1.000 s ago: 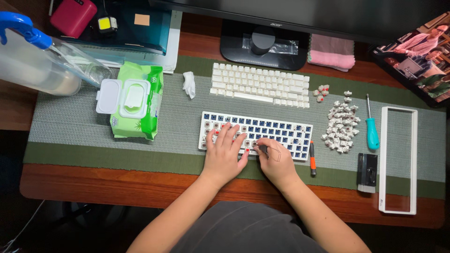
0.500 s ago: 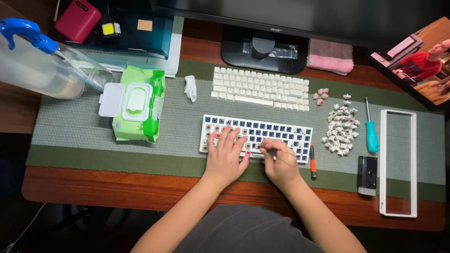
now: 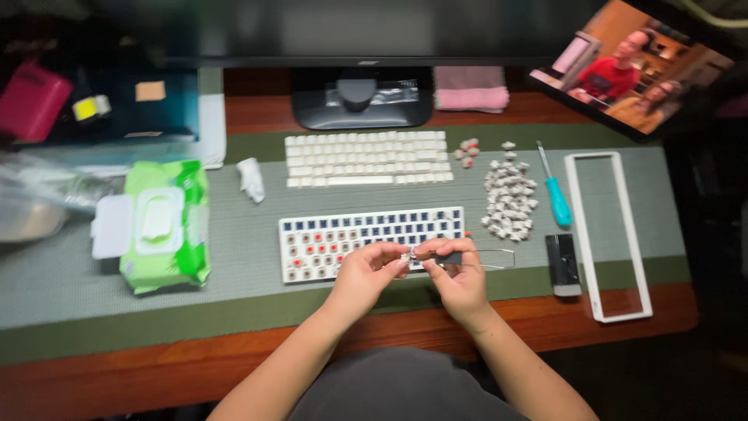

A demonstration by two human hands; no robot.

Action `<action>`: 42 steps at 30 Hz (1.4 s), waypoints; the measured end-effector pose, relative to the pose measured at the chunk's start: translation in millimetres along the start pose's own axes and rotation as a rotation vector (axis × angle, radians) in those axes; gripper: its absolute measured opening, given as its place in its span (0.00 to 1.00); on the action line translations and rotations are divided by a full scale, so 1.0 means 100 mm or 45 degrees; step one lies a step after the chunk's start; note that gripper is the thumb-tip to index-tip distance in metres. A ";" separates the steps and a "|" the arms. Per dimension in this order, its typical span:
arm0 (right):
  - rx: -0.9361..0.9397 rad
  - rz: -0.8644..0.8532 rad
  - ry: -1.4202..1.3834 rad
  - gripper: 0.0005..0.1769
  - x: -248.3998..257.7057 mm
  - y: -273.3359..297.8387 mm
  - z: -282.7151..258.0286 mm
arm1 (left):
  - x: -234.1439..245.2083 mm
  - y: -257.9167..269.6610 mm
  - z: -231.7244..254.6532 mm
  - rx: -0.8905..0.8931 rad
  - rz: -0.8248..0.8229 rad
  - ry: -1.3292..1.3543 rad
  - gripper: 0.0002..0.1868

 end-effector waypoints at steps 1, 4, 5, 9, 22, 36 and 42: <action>-0.033 0.031 -0.019 0.18 0.08 0.02 0.03 | -0.04 -0.05 -0.05 0.041 -0.024 0.018 0.12; -0.096 0.133 -0.062 0.17 0.30 0.11 0.10 | -0.16 -0.19 -0.21 0.115 -0.053 0.032 0.10; -0.092 0.172 -0.068 0.16 0.36 0.15 0.10 | -0.22 -0.23 -0.25 0.109 -0.068 0.000 0.10; 0.080 0.312 -0.073 0.16 0.61 0.25 0.03 | -0.51 -0.36 -0.49 0.101 -0.138 -0.062 0.11; 0.164 0.698 -0.160 0.16 1.49 0.58 0.15 | -1.53 -0.90 0.01 -0.563 -0.337 -1.158 0.07; 0.069 0.857 -0.146 0.15 1.98 0.89 0.33 | -2.49 -1.65 -0.60 -0.869 -0.908 -1.890 0.07; -0.013 0.783 -0.161 0.14 1.89 0.72 0.38 | -2.38 -1.55 -0.40 -0.875 -0.817 -1.665 0.09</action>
Point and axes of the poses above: each hand's wrist, its own y-axis away from the middle knuckle, its own x-axis out of the back of the hand, z = x × y, the point moved 9 cm from there along -y, towards the middle knuckle, and after that the axes turned 13 degrees about y, right-handed, at the moved point
